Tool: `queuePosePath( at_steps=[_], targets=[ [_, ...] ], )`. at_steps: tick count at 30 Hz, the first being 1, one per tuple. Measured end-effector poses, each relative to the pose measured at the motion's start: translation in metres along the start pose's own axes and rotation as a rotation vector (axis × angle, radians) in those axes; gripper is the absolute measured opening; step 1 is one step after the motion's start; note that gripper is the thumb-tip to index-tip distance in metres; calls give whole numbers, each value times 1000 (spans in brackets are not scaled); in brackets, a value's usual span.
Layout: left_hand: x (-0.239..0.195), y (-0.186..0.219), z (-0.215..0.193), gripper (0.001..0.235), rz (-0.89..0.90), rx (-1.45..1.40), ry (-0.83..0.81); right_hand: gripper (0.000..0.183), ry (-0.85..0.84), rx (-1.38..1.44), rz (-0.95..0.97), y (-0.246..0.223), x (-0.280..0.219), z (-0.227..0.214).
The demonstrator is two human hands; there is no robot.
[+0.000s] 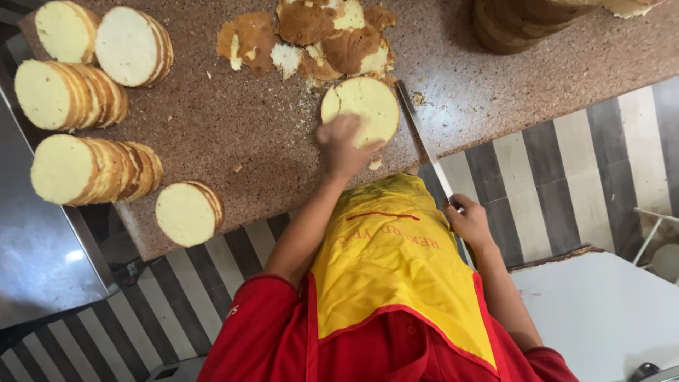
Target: The person slices round cake layers horizontally with a long knife at a bakery counter, holding each cake steady with one hand while cutting, then stacks the cut layers with the growing pile of finished slices. They briefly step away to a sink area and return, and continue slicing light and dark cake layers one after another.
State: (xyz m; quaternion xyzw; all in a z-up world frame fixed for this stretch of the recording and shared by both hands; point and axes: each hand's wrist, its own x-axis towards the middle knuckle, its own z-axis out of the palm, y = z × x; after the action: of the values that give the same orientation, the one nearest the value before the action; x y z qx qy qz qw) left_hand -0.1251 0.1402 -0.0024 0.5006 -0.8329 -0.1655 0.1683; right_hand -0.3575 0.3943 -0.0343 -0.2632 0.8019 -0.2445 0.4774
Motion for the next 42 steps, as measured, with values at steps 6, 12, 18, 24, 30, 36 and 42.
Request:
queuePosePath(
  at_steps=[6, 12, 18, 24, 30, 36, 42],
  targets=[
    [41, -47, -9, 49, -902, -551, -446, 32, -172, -127, -203, 27, 12, 5],
    [45, -83, 14, 59, -836, -849, -425, 34, -106, -88, -44, -24, 3, -13],
    [17, -95, 62, 94, -646, -1223, -264, 32, -118, -38, -24, -14, 13, -8],
    [-2, -115, 118, 79, -809, -1757, -319, 30, -50, -39, -90, -41, -1, -20],
    [-44, -145, 117, 77, -681, -2306, -36, 24, 97, -121, -463, -30, -7, -57],
    [-109, -180, -48, 97, -412, -1995, 619, 27, -72, -588, -1026, -43, 49, -26],
    [-205, -222, -162, 84, -336, -1731, 907, 30, -178, -676, -1383, -100, 104, 71]
  ],
)
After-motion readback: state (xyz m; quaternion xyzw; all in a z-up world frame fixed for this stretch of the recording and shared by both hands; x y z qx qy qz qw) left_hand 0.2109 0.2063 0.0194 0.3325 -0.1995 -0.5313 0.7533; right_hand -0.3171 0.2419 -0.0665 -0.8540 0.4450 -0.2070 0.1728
